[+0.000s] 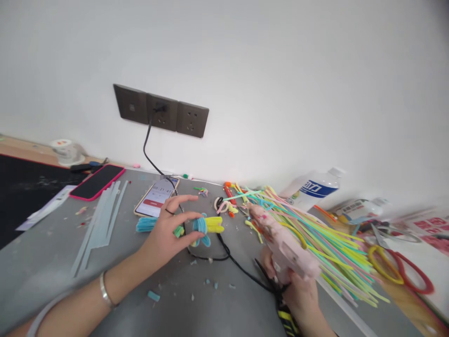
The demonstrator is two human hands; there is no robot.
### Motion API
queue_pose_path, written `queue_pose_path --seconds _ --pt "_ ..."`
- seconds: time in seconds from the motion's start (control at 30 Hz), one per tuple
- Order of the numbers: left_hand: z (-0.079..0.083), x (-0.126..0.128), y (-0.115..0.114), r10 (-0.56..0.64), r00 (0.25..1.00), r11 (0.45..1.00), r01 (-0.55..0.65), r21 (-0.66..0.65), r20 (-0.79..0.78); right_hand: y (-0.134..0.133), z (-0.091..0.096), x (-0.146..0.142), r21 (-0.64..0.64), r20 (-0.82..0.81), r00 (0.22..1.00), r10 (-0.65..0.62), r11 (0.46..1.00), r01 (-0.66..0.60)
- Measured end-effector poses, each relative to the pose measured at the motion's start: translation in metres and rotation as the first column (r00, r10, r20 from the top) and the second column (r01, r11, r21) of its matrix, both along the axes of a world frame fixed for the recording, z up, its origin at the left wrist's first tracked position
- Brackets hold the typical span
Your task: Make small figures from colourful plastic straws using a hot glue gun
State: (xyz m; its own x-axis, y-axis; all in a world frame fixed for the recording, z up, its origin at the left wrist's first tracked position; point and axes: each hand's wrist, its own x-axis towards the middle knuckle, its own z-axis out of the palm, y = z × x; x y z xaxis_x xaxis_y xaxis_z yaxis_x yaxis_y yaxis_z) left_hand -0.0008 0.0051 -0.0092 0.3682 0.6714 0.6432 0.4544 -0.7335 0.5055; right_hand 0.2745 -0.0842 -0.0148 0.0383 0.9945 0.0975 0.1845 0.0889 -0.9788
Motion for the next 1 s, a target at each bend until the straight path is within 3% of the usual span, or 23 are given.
queue_pose_path --seconds 0.1,0.2,0.3,0.43,0.6,0.87,1.0 --pt "-0.002 -0.003 0.003 0.001 1.0 0.999 0.0 -0.048 0.03 0.0 0.004 0.005 0.147 0.018 0.998 -0.059 0.988 0.055" --pt "-0.005 -0.006 0.006 -0.008 0.999 0.999 0.01 -0.053 0.04 -0.008 0.005 0.013 0.212 0.198 0.97 -0.142 0.972 0.099" --pt "-0.007 -0.008 0.01 -0.006 0.999 0.999 0.008 -0.044 0.049 -0.017 0.01 0.017 0.279 0.404 0.891 -0.205 0.956 0.094" --pt "-0.008 -0.008 0.016 -0.001 0.997 1.0 0.002 -0.011 0.072 -0.026 0.016 0.014 0.215 0.578 0.802 -0.154 0.976 0.032" --pt "-0.007 -0.011 0.02 0.005 0.998 0.999 -0.007 0.031 0.062 -0.03 0.009 0.011 0.185 0.704 0.689 -0.171 0.981 0.054" --pt "-0.008 -0.014 0.025 0.021 0.995 0.998 -0.026 0.053 0.1 -0.012 0.01 -0.011 0.208 0.899 0.401 -0.179 0.978 -0.03" --pt "-0.008 -0.015 0.027 0.024 0.995 0.998 -0.029 0.049 0.097 -0.003 0.007 -0.022 0.193 0.934 0.306 -0.183 0.981 -0.002"
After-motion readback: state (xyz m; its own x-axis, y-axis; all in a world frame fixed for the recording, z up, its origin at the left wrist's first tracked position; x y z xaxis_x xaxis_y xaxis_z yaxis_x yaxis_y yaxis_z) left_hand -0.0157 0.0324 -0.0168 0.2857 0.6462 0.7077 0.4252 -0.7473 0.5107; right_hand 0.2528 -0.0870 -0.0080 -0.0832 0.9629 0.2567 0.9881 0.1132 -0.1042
